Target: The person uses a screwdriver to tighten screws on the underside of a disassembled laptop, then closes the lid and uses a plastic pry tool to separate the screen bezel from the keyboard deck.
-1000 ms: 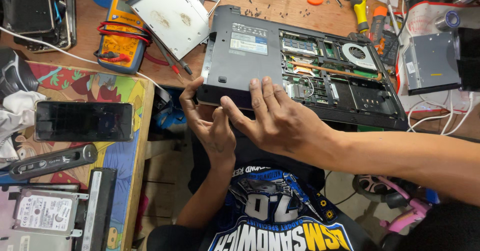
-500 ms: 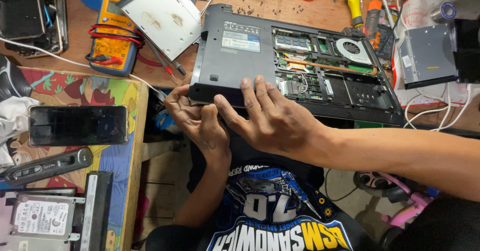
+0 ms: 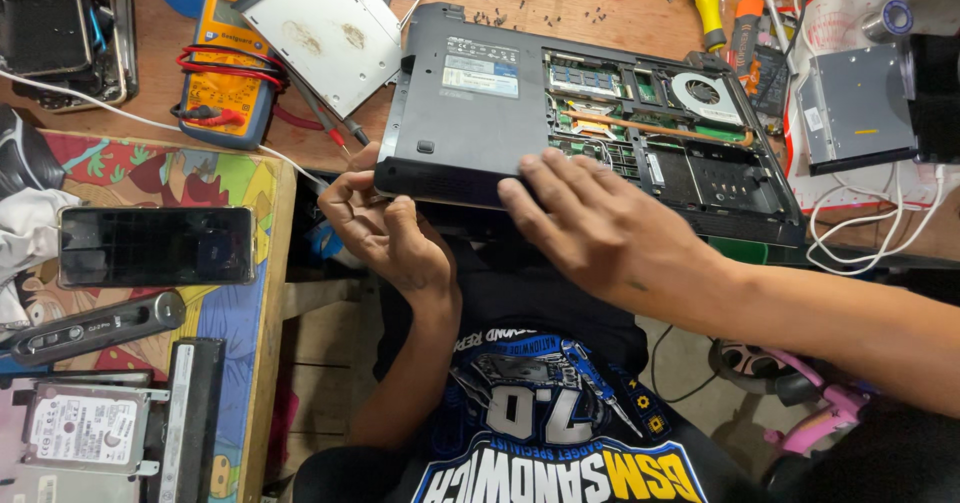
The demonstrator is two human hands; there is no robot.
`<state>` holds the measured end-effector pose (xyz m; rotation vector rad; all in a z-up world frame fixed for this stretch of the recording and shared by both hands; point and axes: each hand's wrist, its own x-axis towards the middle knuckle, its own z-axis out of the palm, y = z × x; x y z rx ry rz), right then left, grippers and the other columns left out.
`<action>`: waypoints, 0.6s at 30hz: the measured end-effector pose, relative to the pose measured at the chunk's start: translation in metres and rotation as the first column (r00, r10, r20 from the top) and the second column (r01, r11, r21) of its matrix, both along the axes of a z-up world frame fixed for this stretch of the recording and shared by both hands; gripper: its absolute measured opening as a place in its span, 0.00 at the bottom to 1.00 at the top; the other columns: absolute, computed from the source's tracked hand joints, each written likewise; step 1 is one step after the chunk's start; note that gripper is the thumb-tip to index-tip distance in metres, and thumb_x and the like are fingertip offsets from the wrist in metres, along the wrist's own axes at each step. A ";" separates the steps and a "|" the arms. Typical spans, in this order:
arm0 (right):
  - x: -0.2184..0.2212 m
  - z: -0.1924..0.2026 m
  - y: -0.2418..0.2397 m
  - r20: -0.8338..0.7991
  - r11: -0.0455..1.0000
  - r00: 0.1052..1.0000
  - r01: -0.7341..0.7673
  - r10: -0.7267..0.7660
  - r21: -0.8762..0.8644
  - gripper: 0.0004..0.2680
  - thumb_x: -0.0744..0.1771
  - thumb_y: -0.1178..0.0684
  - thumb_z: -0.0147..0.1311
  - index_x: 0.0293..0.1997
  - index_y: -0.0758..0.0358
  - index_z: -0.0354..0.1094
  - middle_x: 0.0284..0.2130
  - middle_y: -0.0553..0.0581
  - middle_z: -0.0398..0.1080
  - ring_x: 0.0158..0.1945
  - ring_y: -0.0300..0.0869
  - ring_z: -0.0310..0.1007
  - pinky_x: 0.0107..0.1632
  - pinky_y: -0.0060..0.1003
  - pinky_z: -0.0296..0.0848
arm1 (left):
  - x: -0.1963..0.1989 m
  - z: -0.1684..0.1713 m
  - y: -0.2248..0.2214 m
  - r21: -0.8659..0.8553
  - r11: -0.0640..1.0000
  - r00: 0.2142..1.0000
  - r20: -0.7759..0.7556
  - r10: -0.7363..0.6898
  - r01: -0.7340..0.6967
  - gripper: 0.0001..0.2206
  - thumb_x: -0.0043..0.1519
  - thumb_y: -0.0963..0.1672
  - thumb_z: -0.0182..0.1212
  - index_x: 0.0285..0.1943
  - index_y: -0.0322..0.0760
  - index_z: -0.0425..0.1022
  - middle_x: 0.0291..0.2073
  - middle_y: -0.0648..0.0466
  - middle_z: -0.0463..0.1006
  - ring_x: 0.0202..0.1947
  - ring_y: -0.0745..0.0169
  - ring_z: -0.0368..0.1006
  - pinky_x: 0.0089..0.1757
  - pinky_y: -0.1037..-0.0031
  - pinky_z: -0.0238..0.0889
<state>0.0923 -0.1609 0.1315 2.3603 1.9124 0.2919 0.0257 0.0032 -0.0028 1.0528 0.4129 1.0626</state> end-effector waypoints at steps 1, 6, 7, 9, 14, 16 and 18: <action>0.000 0.003 -0.006 -0.052 0.999 0.998 0.037 -0.037 -0.008 0.18 0.66 0.56 0.52 0.63 0.74 0.63 0.55 0.76 0.69 0.60 0.62 0.72 0.61 0.50 0.71 | 0.000 0.000 0.000 0.003 1.000 1.000 -0.006 0.001 -0.001 0.18 0.55 0.36 0.46 0.55 0.30 0.59 0.56 0.38 0.69 0.52 0.60 0.67 0.57 0.69 0.65; 0.003 0.019 -0.033 -0.111 0.985 0.983 0.137 -0.149 -0.110 0.21 0.63 0.55 0.55 0.62 0.75 0.60 0.55 0.76 0.68 0.60 0.61 0.69 0.62 0.50 0.67 | -0.002 0.000 0.001 -0.009 1.000 1.000 -0.026 -0.003 0.003 0.16 0.55 0.36 0.46 0.53 0.30 0.60 0.56 0.38 0.70 0.48 0.62 0.66 0.51 0.71 0.65; 0.004 0.021 -0.036 -0.126 0.981 0.977 0.157 -0.172 -0.117 0.21 0.63 0.55 0.55 0.62 0.74 0.60 0.55 0.76 0.68 0.60 0.61 0.69 0.63 0.50 0.67 | -0.002 0.000 0.001 -0.004 1.000 0.999 -0.037 0.004 -0.004 0.16 0.55 0.36 0.46 0.53 0.30 0.60 0.56 0.38 0.70 0.48 0.62 0.66 0.51 0.72 0.65; 0.007 0.022 -0.040 -0.132 0.980 0.974 0.170 -0.183 -0.104 0.23 0.63 0.54 0.57 0.63 0.74 0.59 0.54 0.76 0.68 0.59 0.61 0.69 0.62 0.49 0.67 | -0.002 -0.001 0.001 0.018 1.000 1.000 -0.024 0.000 0.001 0.15 0.56 0.36 0.46 0.53 0.30 0.60 0.54 0.38 0.70 0.47 0.63 0.67 0.53 0.71 0.66; 0.011 0.021 -0.038 -0.122 0.974 0.979 0.139 -0.162 -0.180 0.26 0.61 0.54 0.56 0.66 0.73 0.55 0.51 0.77 0.69 0.56 0.61 0.71 0.58 0.47 0.70 | 0.000 -0.001 0.002 0.018 1.000 1.000 0.016 -0.022 0.022 0.15 0.56 0.36 0.46 0.52 0.30 0.60 0.54 0.38 0.70 0.50 0.60 0.69 0.56 0.68 0.68; 0.011 0.021 -0.034 -0.085 0.965 0.986 0.117 -0.140 -0.233 0.28 0.61 0.54 0.55 0.69 0.72 0.54 0.50 0.78 0.69 0.53 0.60 0.73 0.54 0.46 0.72 | -0.002 0.000 0.002 0.031 0.999 1.000 -0.014 -0.022 0.023 0.15 0.56 0.36 0.47 0.53 0.30 0.60 0.54 0.38 0.70 0.51 0.59 0.68 0.56 0.67 0.68; 0.010 0.023 -0.030 0.001 0.957 0.993 0.112 -0.116 -0.266 0.27 0.62 0.55 0.52 0.70 0.73 0.53 0.49 0.78 0.69 0.52 0.61 0.74 0.54 0.45 0.72 | -0.002 0.000 0.002 0.018 1.000 1.000 -0.015 -0.021 0.021 0.15 0.56 0.36 0.47 0.53 0.29 0.60 0.52 0.38 0.70 0.51 0.59 0.68 0.56 0.66 0.67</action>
